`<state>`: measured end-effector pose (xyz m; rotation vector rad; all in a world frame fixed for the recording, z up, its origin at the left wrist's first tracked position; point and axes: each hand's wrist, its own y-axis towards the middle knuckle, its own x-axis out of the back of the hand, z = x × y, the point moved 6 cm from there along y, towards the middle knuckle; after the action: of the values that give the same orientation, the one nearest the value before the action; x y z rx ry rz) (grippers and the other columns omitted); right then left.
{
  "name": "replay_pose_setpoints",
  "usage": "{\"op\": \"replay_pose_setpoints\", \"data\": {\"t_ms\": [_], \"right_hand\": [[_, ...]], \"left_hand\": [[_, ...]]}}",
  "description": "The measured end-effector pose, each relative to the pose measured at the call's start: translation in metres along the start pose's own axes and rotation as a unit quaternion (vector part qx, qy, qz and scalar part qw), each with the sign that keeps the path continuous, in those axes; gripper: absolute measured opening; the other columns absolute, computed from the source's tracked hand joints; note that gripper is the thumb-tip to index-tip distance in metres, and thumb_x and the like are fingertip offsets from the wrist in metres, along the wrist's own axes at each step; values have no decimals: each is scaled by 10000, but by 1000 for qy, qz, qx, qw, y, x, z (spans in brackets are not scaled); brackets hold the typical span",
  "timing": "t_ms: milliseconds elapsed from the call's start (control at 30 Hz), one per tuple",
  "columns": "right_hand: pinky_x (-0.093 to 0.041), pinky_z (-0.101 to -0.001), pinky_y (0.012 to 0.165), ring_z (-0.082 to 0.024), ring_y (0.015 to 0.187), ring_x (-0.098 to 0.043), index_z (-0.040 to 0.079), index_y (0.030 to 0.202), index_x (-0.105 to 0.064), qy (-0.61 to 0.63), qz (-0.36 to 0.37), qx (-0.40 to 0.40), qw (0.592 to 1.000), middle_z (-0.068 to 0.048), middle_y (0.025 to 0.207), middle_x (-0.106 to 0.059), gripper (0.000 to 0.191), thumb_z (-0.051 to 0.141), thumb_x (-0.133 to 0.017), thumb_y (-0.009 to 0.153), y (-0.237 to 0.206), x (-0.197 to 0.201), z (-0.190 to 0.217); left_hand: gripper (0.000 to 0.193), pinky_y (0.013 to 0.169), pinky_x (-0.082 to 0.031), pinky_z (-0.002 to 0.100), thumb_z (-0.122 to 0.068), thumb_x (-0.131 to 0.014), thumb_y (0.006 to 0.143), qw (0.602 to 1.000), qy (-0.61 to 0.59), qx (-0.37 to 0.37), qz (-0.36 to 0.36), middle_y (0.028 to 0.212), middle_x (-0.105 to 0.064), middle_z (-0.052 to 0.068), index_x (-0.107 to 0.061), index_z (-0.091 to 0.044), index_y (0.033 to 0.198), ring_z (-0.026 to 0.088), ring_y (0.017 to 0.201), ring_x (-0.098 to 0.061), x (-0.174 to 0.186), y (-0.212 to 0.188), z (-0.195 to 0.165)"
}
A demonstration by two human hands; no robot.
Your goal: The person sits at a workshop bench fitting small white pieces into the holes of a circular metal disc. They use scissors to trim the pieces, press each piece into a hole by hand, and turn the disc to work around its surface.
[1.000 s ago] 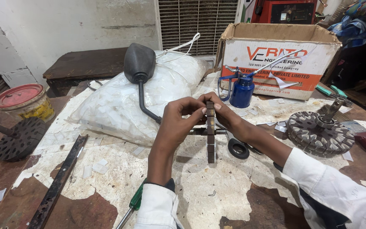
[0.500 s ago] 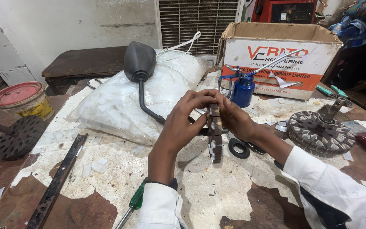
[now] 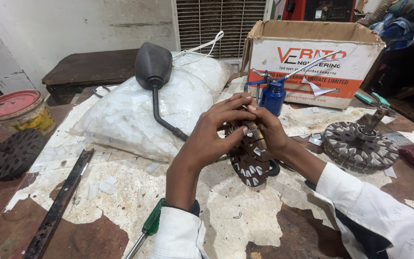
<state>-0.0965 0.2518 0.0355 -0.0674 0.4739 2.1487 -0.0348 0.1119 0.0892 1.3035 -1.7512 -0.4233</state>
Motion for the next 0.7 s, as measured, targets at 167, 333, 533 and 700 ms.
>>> {"op": "replay_pose_setpoints", "data": {"t_ms": [167,333,533,700], "right_hand": [[-514,-363,958,-183,1064,-593,118,1382,-465,13,-1,12,1000,-92,1180,-570,453,356,-450,997,1,-1,2],[-490,-342,1002,-186,1097,-599,63,1320,-474,50,8,21,998,-114,1208,-574,436,350,-476,992,5,1,4],[-484,-355,999,-206,1095,-602,65,1298,-456,69,8,15,997,-124,1175,-566,438,355,-450,970,5,4,3],[-480,-364,985,-208,1085,-588,65,1272,-453,55,35,43,997,-121,1195,-561,422,336,-417,950,4,5,6]], "left_hand": [[367,1187,-410,449,-106,-724,839,999,12,-40,-15,1445,-638,128,-757,-74,1203,331,1443,-509,2,0,-10],[376,1085,-510,397,-147,-691,838,998,50,-1,-33,1266,-721,167,-725,-23,1191,323,1210,-687,-5,6,-13],[346,1007,-528,420,-158,-658,857,994,84,31,-67,1150,-738,190,-736,-41,1172,353,1084,-705,-21,13,-14],[332,938,-553,440,-190,-689,811,991,80,76,-77,1069,-742,202,-776,-104,1119,359,990,-720,-22,16,-10]]}}
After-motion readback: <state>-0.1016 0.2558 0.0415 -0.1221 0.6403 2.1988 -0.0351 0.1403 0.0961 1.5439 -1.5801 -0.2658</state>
